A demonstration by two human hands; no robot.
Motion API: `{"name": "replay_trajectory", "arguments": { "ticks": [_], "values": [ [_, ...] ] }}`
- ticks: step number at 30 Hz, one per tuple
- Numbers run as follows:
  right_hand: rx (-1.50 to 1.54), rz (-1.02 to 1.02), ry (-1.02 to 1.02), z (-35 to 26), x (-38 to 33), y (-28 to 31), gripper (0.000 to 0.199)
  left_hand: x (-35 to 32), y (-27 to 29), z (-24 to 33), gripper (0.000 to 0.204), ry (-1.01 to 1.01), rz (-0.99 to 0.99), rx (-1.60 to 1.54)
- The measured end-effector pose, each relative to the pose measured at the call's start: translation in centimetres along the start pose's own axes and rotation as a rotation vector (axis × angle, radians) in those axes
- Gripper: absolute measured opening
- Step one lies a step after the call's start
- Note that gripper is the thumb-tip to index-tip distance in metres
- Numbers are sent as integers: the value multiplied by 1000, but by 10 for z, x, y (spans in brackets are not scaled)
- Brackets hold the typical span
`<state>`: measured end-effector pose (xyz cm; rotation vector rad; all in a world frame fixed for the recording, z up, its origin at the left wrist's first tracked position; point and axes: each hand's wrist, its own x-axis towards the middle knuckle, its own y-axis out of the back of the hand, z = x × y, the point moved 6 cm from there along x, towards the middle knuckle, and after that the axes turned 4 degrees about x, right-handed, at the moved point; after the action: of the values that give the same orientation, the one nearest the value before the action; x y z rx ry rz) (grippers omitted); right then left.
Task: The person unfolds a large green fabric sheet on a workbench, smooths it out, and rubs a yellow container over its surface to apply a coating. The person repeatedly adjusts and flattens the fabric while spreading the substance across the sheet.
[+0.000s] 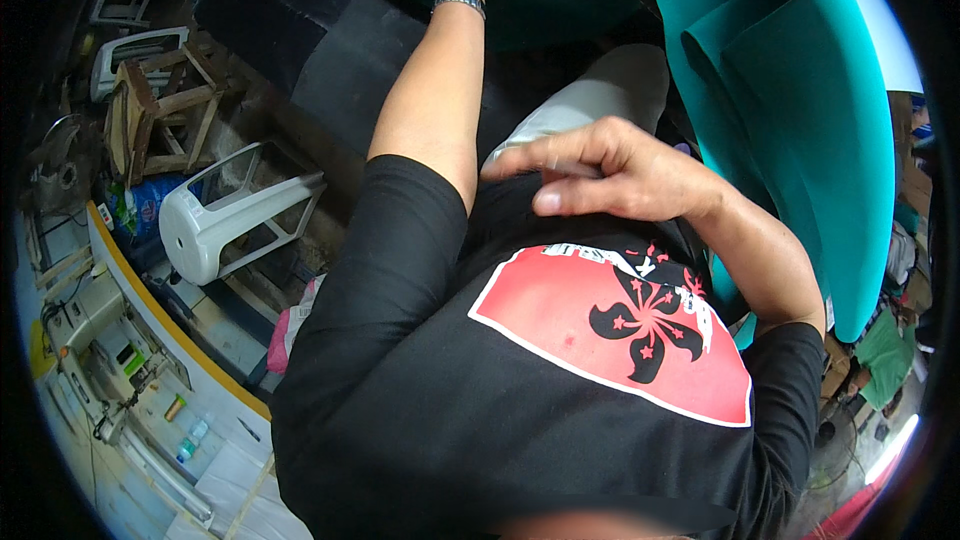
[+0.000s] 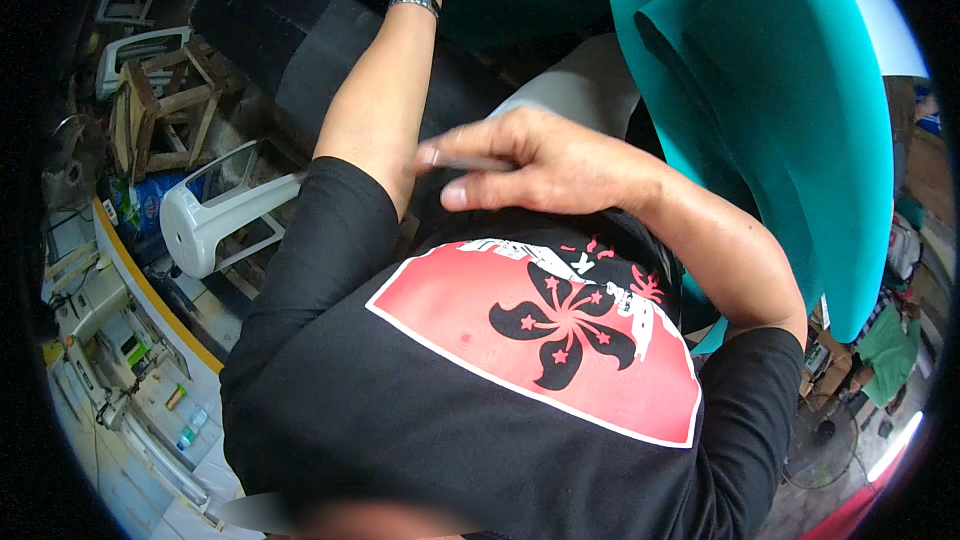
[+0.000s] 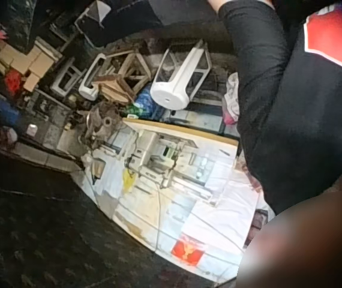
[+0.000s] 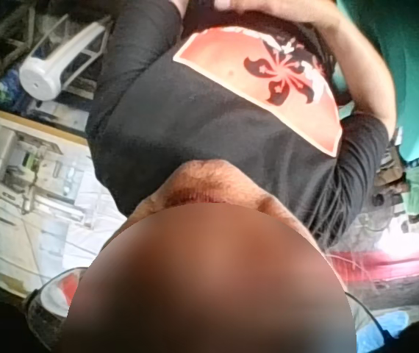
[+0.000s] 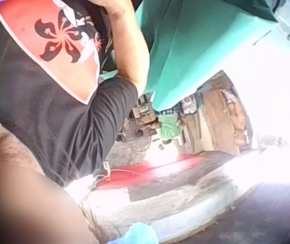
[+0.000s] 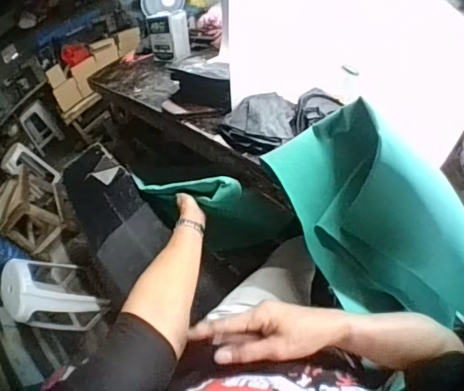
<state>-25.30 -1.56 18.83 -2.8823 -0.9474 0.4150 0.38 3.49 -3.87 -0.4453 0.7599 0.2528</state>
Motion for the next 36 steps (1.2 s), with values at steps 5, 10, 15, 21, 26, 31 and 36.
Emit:
{"name": "replay_trajectory", "arguments": {
  "ticks": [5,10,15,21,26,31,36],
  "values": [
    [38,304,102,4,-9,29,59,-4,11,-3,71,-40,-42,5],
    [-138,495,-99,25,-17,37,32,60,27,-28,71,-20,-81,-67],
    [-235,507,-108,22,-22,35,30,93,37,-32,72,-36,-137,-129],
    [-398,402,-94,19,-14,20,27,6,33,-19,64,2,-38,-98],
    [-340,324,29,19,1,3,29,-28,31,-16,70,14,-83,-108],
    [-395,259,213,16,11,-2,27,-6,40,-31,68,48,-50,-155],
    [-556,370,296,-5,-4,-2,25,11,33,-40,54,67,-378,-265]
  ]
}}
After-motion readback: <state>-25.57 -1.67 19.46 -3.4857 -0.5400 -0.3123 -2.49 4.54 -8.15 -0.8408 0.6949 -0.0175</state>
